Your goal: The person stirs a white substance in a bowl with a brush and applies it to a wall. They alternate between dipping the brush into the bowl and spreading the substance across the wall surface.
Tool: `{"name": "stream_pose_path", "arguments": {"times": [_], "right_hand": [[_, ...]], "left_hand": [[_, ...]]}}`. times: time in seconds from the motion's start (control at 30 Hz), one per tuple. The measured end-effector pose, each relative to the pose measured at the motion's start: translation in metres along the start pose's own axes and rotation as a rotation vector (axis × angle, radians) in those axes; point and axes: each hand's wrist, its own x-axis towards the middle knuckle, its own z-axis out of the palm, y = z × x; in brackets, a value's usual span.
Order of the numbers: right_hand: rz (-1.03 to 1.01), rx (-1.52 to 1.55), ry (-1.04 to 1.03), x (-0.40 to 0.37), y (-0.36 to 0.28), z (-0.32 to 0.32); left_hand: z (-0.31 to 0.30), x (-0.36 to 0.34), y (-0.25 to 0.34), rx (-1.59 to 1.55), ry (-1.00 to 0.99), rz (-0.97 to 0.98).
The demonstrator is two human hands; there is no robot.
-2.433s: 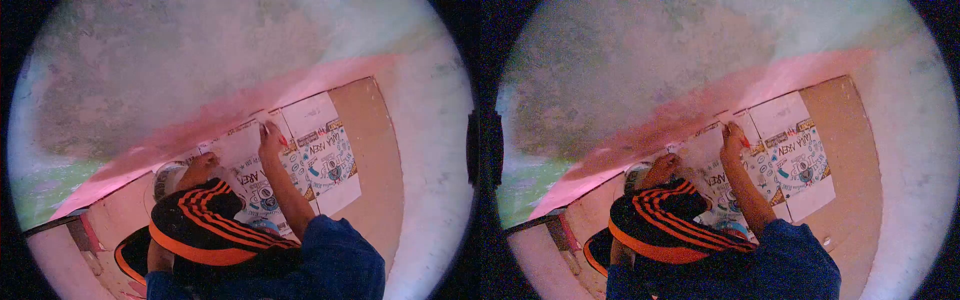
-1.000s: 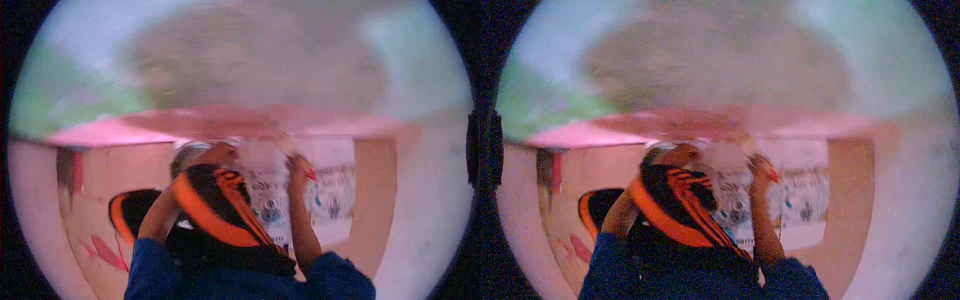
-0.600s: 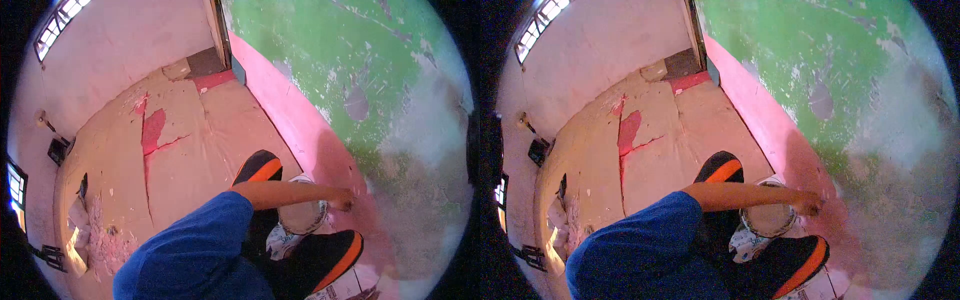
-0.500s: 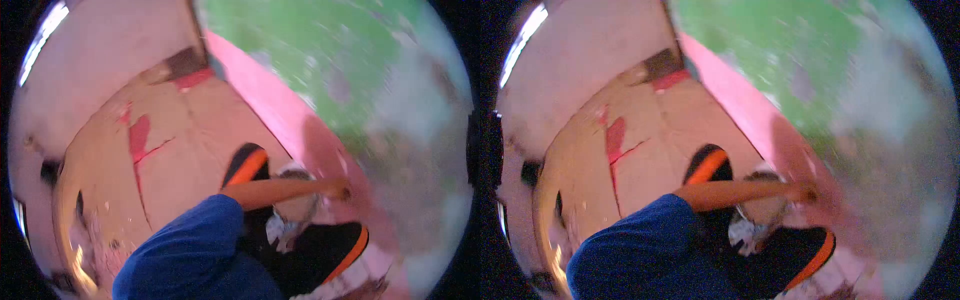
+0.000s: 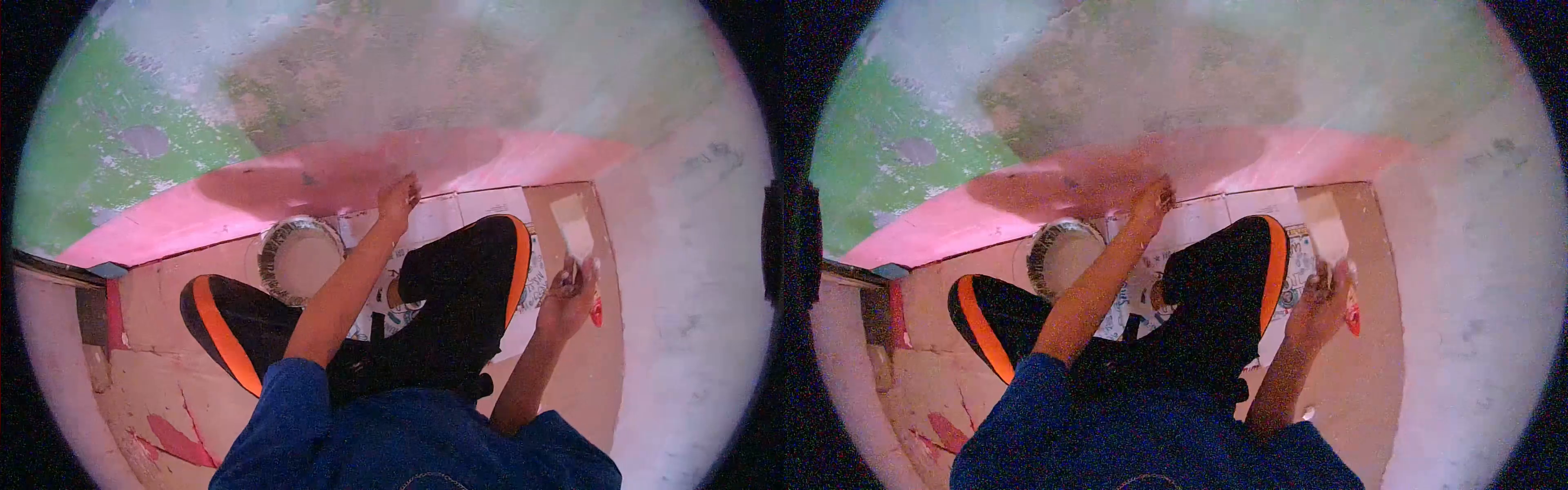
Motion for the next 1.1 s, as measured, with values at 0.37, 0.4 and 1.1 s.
{"name": "stream_pose_path", "arguments": {"times": [0.37, 0.4, 1.1], "right_hand": [[-0.002, -0.076, 0.043, 0.01, -0.009, -0.005], [-0.006, -0.094, 0.017, 0.012, -0.01, -0.004], [-0.045, -0.23, -0.059, 0.016, -0.01, -0.016]], "left_hand": [[0.067, 0.041, 0.016, -0.19, 0.292, 0.26], [0.053, 0.066, 0.002, -0.198, 0.294, 0.269], [-0.01, 0.014, -0.013, 0.81, -0.079, 0.713]]}}
